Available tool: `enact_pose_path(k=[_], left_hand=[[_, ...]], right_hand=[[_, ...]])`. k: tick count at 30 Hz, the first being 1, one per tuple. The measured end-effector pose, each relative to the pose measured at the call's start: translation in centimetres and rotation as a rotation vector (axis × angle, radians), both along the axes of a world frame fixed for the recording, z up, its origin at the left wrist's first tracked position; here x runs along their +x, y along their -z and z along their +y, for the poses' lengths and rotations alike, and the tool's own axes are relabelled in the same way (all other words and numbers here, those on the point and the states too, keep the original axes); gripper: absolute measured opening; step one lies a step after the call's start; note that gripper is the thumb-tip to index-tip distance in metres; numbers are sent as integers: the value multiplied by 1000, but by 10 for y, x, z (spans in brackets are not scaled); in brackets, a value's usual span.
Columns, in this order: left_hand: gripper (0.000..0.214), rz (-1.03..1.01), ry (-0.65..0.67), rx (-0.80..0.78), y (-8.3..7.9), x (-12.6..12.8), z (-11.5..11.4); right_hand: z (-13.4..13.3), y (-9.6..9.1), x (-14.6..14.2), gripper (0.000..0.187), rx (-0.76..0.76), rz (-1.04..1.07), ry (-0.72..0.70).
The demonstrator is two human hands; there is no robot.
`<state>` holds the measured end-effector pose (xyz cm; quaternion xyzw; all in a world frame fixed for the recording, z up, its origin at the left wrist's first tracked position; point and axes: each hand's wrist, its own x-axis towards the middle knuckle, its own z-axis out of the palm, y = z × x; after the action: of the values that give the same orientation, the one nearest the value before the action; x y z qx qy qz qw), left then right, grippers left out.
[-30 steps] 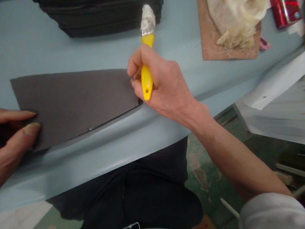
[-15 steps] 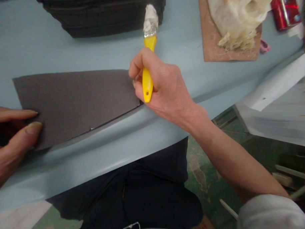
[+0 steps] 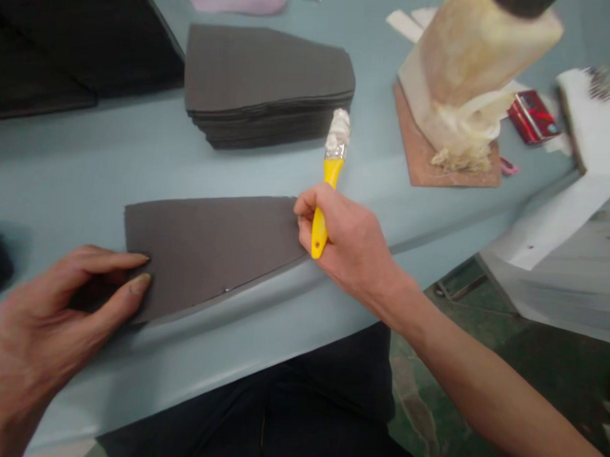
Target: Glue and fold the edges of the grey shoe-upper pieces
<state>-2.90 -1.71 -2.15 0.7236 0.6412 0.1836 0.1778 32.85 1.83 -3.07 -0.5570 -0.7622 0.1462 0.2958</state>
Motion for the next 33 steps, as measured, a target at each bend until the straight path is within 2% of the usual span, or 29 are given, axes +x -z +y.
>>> enact_pose_path(k=[4, 8, 12, 17, 23, 26, 33], left_hand=[[24, -132, 22, 53, -9, 19, -4], [27, -151, 43, 59, -7, 16, -3], [31, -145, 80, 67, -2, 12, 0], [32, -199, 115, 82, 1, 12, 2], [34, -212, 103, 51, -2, 16, 3], [33, -213, 99, 43, -2, 17, 2], [40, -247, 110, 69, 9, 13, 4]], right_hand=[[-4, 1, -5, 20, 50, -96, 69], [-8, -3, -8, 15, 121, -231, 164], [-8, 1, -6, 16, 193, -310, 199], [-5, 11, 0, 16, 265, -305, 191], [-5, 19, 0, 15, 223, -289, 210], [-4, 23, 0, 13, 257, -275, 210], [0, 17, 7, 12, 402, -253, 216]])
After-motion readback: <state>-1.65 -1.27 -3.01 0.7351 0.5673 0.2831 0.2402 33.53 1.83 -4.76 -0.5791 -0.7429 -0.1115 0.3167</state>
